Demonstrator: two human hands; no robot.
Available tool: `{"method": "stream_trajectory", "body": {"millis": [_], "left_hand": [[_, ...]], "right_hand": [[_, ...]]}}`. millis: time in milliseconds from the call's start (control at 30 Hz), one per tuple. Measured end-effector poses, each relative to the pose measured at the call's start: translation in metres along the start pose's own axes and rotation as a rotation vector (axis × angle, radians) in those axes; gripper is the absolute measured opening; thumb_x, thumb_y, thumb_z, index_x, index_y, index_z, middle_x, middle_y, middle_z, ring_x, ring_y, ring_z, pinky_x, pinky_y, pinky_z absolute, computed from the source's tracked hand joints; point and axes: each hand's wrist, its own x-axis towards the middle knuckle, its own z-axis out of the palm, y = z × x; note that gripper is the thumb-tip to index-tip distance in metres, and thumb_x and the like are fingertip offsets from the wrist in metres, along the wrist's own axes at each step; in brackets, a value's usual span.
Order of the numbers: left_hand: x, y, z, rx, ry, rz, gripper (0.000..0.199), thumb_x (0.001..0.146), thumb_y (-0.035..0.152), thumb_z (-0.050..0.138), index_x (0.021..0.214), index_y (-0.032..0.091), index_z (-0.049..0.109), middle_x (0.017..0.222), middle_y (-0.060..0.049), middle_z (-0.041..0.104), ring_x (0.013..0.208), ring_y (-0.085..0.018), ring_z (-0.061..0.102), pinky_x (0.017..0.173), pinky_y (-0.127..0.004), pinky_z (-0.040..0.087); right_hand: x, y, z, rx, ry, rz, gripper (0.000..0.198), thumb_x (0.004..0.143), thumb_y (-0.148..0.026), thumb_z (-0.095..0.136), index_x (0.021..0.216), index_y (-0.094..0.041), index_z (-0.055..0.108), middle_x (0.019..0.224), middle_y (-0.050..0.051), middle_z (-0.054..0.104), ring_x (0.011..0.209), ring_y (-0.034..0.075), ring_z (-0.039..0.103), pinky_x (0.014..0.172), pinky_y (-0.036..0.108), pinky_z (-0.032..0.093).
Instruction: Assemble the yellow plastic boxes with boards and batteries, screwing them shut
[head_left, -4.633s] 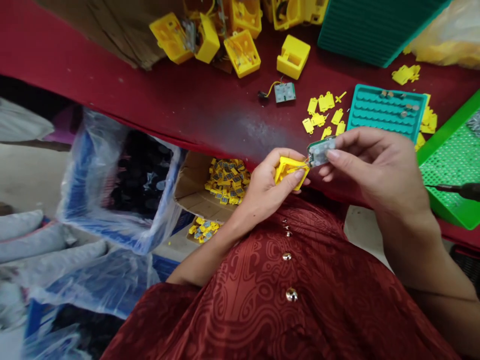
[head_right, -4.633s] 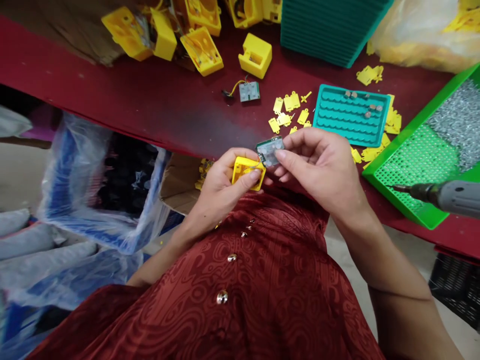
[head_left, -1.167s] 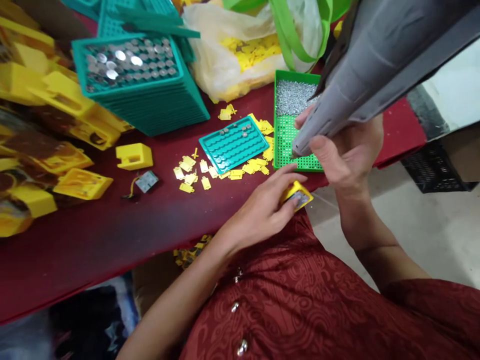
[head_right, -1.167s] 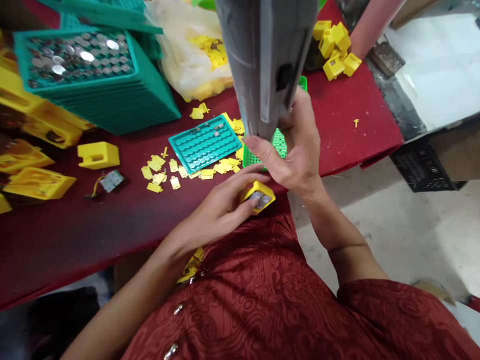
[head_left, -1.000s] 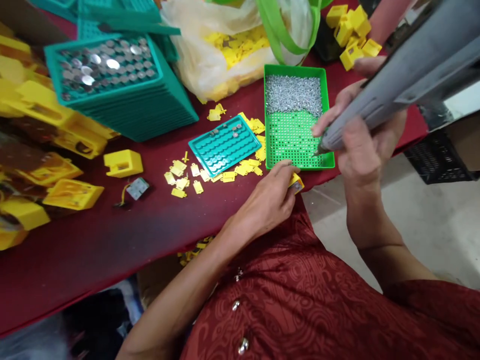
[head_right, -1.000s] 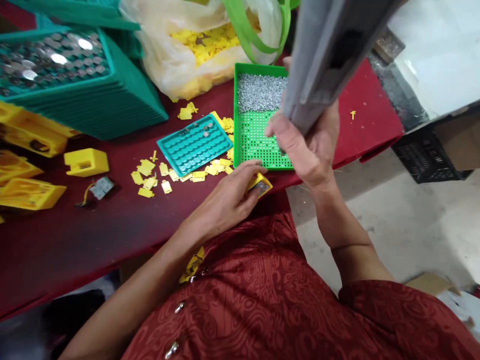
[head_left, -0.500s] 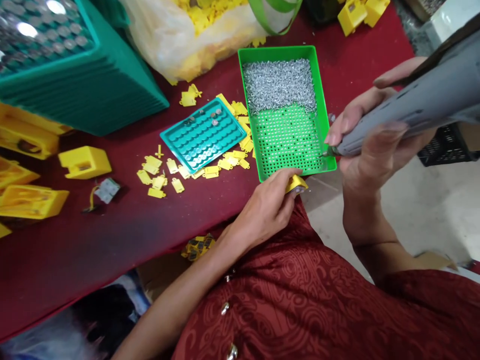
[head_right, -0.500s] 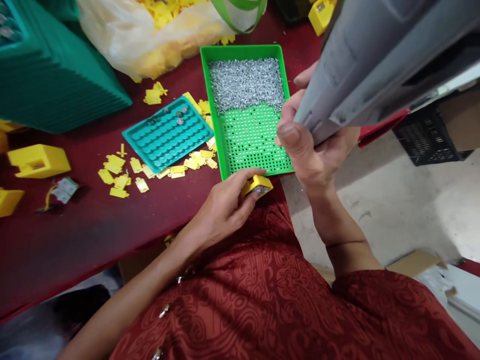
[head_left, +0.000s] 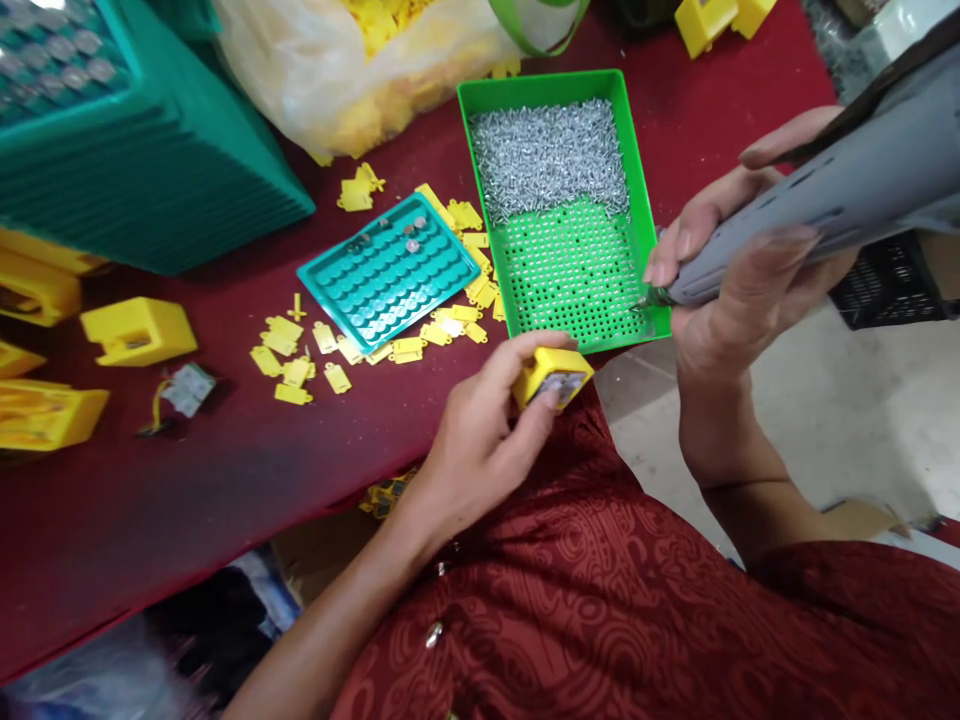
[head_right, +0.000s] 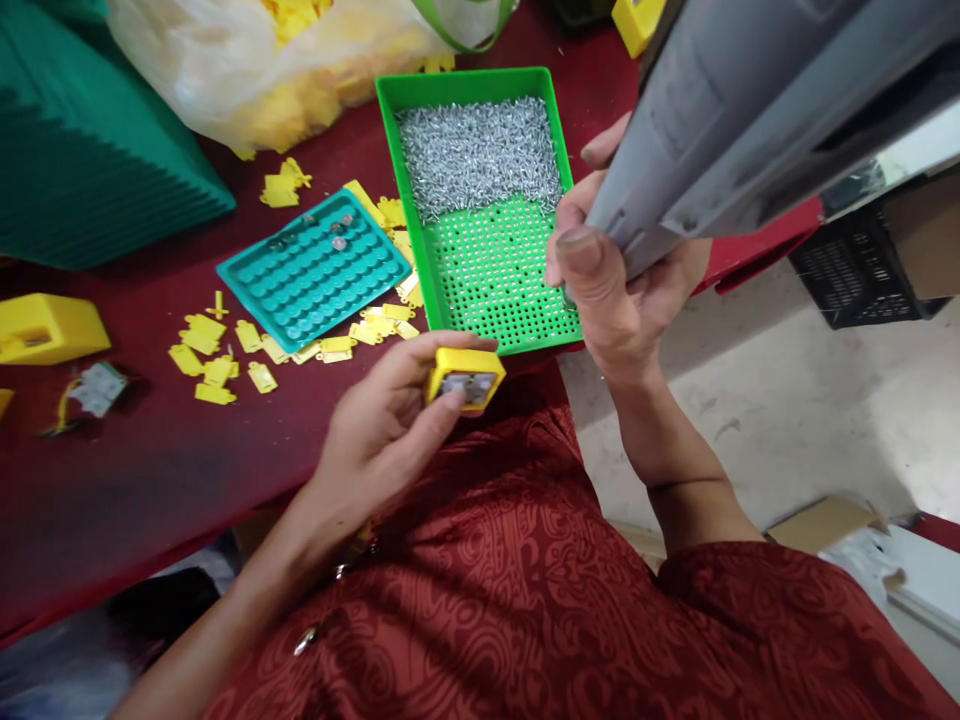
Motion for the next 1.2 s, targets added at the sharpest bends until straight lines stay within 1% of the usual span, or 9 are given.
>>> {"method": "stream_trajectory", "body": {"millis": [133,267,433,567,667,767,900,1067,1200], "left_hand": [[-0.008,0.004,-0.014,-0.302,0.206,-0.189,0.039,0.095,0.037,0.084,0.129,0.022,0.072,0.127,-0.01,0.084,0.109,-0.026,0.082,0.085,-0.032,0.069],[-0.007,0.001,-0.024,-0.45,0.32,-0.233,0.04,0.085,0.036,0.093,0.119,0.023,0.075,0.123,-0.009,0.085,0.117,-0.031,0.083,0.079,-0.032,0.073],[-0.008,-0.001,-0.03,-0.512,0.386,-0.255,0.038,0.077,0.035,0.1,0.104,0.021,0.078,0.121,-0.011,0.086,0.123,-0.036,0.082,0.08,-0.034,0.076],[-0.012,0.001,-0.032,-0.529,0.37,-0.282,0.037,0.08,0.034,0.097,0.109,0.02,0.08,0.119,-0.012,0.087,0.118,-0.033,0.084,0.068,-0.022,0.072],[-0.013,0.002,-0.031,-0.583,0.362,-0.319,0.043,0.077,0.031,0.099,0.113,0.018,0.08,0.114,-0.012,0.088,0.108,-0.029,0.087,0.062,-0.015,0.067],[-0.016,0.001,-0.028,-0.637,0.354,-0.349,0.034,0.079,0.025,0.096,0.107,0.017,0.08,0.111,-0.011,0.089,0.096,-0.024,0.088,0.063,-0.015,0.067],[-0.022,-0.004,-0.025,-0.673,0.347,-0.371,0.022,0.085,0.019,0.089,0.105,0.016,0.08,0.104,-0.009,0.089,0.09,-0.021,0.088,0.072,-0.02,0.07],[-0.028,-0.01,-0.026,-0.697,0.322,-0.372,0.025,0.085,0.017,0.087,0.108,0.018,0.076,0.101,-0.009,0.089,0.091,-0.023,0.088,0.07,-0.024,0.07],[-0.033,-0.014,-0.027,-0.721,0.327,-0.352,0.027,0.083,0.018,0.089,0.107,0.018,0.076,0.104,-0.009,0.089,0.092,-0.022,0.087,0.071,-0.023,0.07]], "right_hand": [[0.001,-0.003,0.003,0.056,0.03,0.024,0.031,0.105,-0.051,0.066,0.113,-0.021,0.069,0.073,-0.004,0.051,0.044,0.004,0.042,0.034,0.017,0.031],[0.0,-0.007,0.005,0.047,0.07,0.061,0.034,0.099,-0.054,0.073,0.105,-0.021,0.068,0.071,-0.004,0.043,0.044,0.005,0.04,0.034,0.018,0.03],[-0.002,-0.004,0.004,0.033,0.044,0.053,0.032,0.101,-0.053,0.071,0.11,-0.022,0.069,0.072,-0.005,0.042,0.044,0.004,0.038,0.035,0.018,0.032],[-0.004,-0.004,0.001,0.035,0.046,0.051,0.037,0.101,-0.058,0.072,0.113,-0.023,0.07,0.071,-0.005,0.044,0.043,0.004,0.04,0.034,0.016,0.031],[-0.006,-0.013,-0.001,-0.168,-0.009,0.23,0.052,0.099,-0.074,0.069,0.117,-0.026,0.061,0.082,-0.003,0.055,0.049,0.007,0.053,0.041,0.02,0.047],[-0.004,-0.029,-0.001,-0.322,-0.104,0.48,0.072,0.088,-0.086,0.074,0.127,-0.028,0.055,0.096,0.002,0.061,0.067,0.016,0.07,0.051,0.03,0.061],[0.002,-0.049,-0.001,-0.336,-0.175,0.565,0.072,0.088,-0.086,0.073,0.129,-0.03,0.056,0.101,0.004,0.062,0.079,0.022,0.076,0.053,0.032,0.063],[0.014,-0.057,0.0,-0.375,-0.171,0.482,0.071,0.089,-0.091,0.067,0.122,-0.029,0.057,0.1,0.004,0.062,0.076,0.021,0.074,0.054,0.034,0.063],[0.015,-0.033,0.006,-0.229,0.027,0.136,0.058,0.094,-0.079,0.072,0.111,-0.026,0.057,0.076,-0.005,0.051,0.048,0.007,0.046,0.043,0.025,0.043]]}}
